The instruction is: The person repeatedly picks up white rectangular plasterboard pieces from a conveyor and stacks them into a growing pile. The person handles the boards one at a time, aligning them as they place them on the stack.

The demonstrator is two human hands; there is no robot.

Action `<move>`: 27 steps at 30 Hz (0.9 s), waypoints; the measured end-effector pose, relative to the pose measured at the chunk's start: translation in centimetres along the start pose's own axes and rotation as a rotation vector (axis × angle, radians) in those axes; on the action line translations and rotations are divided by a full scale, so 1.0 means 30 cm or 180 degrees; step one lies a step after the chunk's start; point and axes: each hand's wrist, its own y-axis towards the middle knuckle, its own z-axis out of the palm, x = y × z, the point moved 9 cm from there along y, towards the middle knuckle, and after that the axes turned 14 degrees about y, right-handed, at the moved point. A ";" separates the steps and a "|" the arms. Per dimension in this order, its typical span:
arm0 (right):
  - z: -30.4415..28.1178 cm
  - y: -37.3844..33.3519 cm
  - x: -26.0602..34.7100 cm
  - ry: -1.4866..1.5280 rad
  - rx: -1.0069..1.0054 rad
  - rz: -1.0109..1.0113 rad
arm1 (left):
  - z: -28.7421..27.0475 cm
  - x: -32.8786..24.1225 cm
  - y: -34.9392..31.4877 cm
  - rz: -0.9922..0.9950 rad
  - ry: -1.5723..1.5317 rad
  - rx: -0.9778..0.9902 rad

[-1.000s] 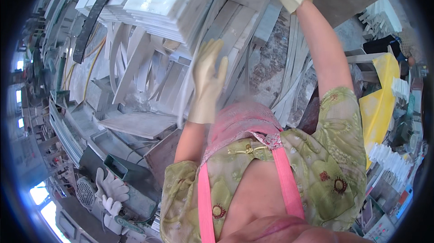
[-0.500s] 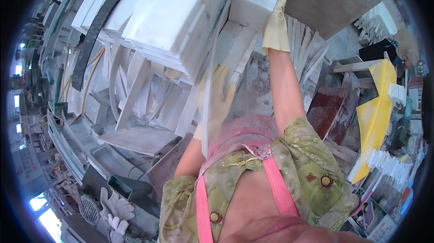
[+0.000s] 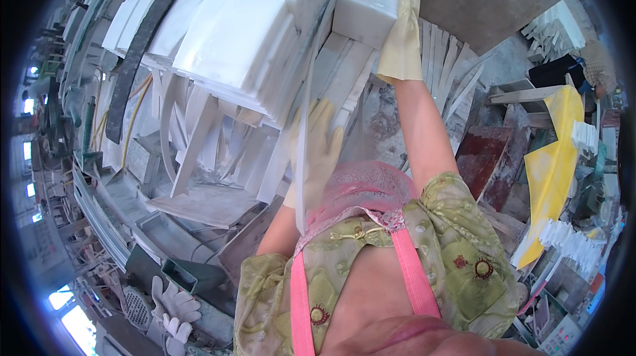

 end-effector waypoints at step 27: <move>-0.008 -0.017 0.033 -0.2757 -0.0153 -0.0148 | -0.021 0.074 -0.024 -0.0659 -0.1078 0.0096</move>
